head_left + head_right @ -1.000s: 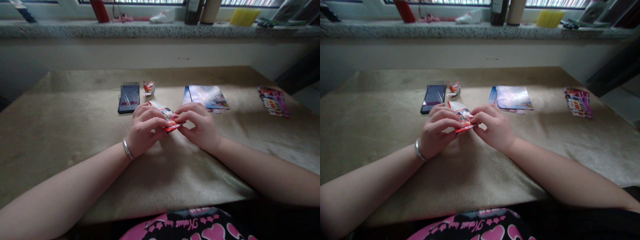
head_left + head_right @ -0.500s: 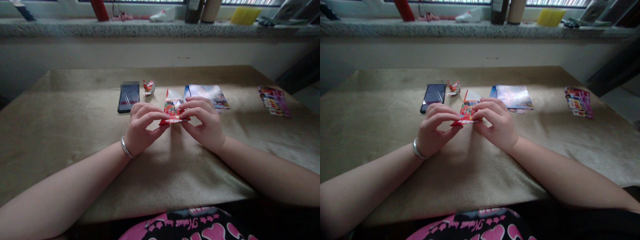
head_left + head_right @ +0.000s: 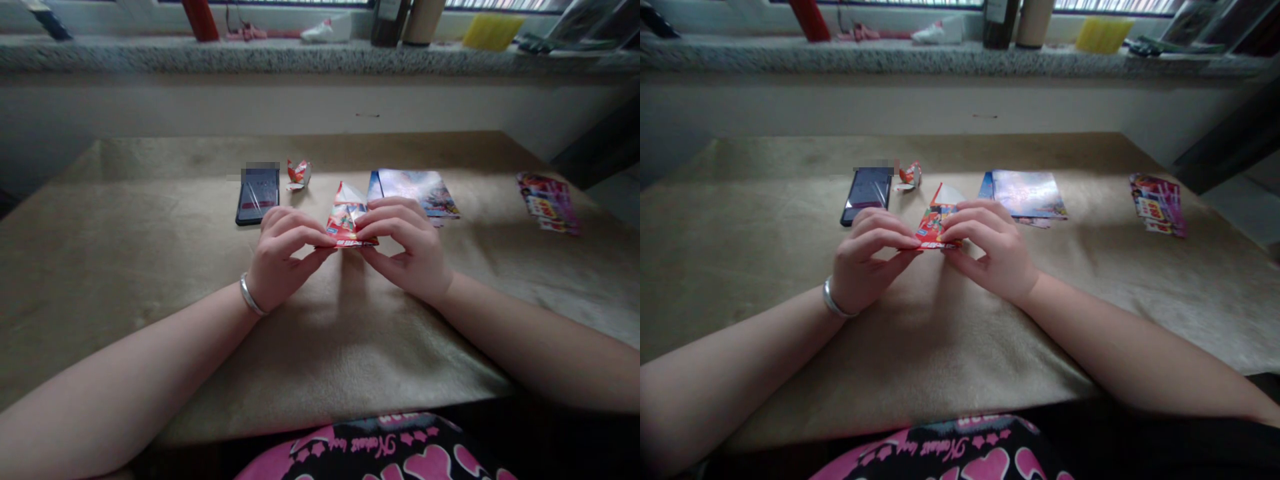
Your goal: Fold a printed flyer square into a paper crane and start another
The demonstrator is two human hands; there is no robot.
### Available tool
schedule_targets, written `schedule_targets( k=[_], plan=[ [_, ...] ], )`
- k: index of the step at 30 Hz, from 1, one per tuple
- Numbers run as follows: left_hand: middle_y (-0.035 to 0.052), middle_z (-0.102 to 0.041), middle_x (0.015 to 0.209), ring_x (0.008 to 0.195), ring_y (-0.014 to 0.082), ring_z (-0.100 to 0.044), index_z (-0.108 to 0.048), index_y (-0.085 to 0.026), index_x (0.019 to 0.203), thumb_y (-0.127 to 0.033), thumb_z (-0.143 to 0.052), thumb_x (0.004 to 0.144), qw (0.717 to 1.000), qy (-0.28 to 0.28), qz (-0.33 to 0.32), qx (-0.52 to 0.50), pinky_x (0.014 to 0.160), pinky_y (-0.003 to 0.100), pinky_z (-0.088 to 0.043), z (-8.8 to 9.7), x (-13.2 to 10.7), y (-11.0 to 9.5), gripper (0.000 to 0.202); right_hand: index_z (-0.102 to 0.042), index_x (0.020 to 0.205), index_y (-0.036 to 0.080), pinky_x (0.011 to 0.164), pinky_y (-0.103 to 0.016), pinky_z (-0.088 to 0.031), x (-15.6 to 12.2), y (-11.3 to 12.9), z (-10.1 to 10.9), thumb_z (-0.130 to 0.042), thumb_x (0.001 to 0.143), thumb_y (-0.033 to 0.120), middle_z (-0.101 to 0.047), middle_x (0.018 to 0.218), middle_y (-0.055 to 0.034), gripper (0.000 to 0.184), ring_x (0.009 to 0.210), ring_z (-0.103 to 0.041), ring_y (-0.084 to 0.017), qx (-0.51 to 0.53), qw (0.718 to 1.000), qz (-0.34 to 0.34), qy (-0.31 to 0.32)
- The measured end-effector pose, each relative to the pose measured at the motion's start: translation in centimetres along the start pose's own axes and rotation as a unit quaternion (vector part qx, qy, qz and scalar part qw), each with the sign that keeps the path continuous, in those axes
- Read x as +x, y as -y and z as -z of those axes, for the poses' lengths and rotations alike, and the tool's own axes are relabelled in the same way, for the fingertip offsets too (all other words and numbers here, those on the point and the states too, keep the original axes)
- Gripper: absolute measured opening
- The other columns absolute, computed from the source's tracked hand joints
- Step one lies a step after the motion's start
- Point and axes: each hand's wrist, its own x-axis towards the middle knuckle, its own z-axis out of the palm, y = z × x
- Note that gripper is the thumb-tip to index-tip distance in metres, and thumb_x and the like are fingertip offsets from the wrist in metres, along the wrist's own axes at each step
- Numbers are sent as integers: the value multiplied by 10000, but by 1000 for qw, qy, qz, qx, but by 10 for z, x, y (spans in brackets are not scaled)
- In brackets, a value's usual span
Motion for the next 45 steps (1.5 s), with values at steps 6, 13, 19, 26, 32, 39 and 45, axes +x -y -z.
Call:
schedule_targets(
  k=[6, 13, 19, 26, 32, 39, 45],
  plan=[
    [-14, -674, 795, 769, 136, -590, -647, -238, 798, -223, -714, 773, 1000, 3, 2, -26, 779, 329, -466, 0, -1, 0, 73, -620, 879, 250, 899, -408, -495, -1, 0, 1, -663, 780, 202, -703, 932, -12, 118, 986, -616, -203, 13, 1000, 12, -4],
    [-6, -670, 805, 776, 139, -597, -635, -223, 839, -250, -720, 767, 999, 13, 7, -38, 795, 337, -472, 2, 0, 0, 115, -617, 849, 242, 893, -412, -500, -2, 0, 1, -643, 785, 175, -708, 889, -8, 97, 972, -624, -201, 26, 1000, -1, -3],
    [-17, -662, 793, 766, 129, -597, -623, -232, 804, -235, -680, 804, 1000, 3, 9, -30, 802, 334, -470, 1, -1, 0, 58, -615, 847, 249, 886, -410, -498, -1, -1, 1, -630, 788, 173, -708, 884, -3, 97, 958, -626, -197, 30, 1000, -5, -6],
    [-18, -649, 796, 762, 125, -594, -609, -232, 807, -212, -675, 808, 999, -2, 2, -44, 813, 340, -473, 0, -2, 0, 69, -603, 877, 244, 904, -424, -496, -4, -1, 1, -654, 749, 164, -709, 913, -13, 159, 997, -618, -214, 55, 998, -13, -6],
    [-12, -633, 806, 780, 123, -594, -594, -216, 822, -188, -661, 813, 998, -2, 13, -54, 816, 325, -478, 0, -2, 0, 73, -600, 855, 252, 913, -428, -491, -5, -3, 3, -643, 758, 174, -715, 914, 3, 132, 1012, -617, -213, 46, 999, -14, -2],
    [-7, -629, 805, 775, 126, -592, -596, -212, 819, -188, -653, 814, 998, 2, 18, -57, 815, 328, -488, 1, -2, -1, 63, -611, 832, 244, 914, -418, -487, -3, -1, 4, -639, 774, 170, -718, 909, 0, 98, 984, -621, -201, 26, 1000, 1, 5],
    [-2, -641, 810, 782, 132, -600, -590, -219, 813, -257, -631, 837, 998, 10, 37, -43, 821, 336, -492, 1, -4, 1, 61, -616, 835, 251, 900, -430, -494, -3, 0, 4, -634, 786, 189, -720, 900, 0, 81, 975, -627, -208, 17, 1000, -2, -2]
  ],
)
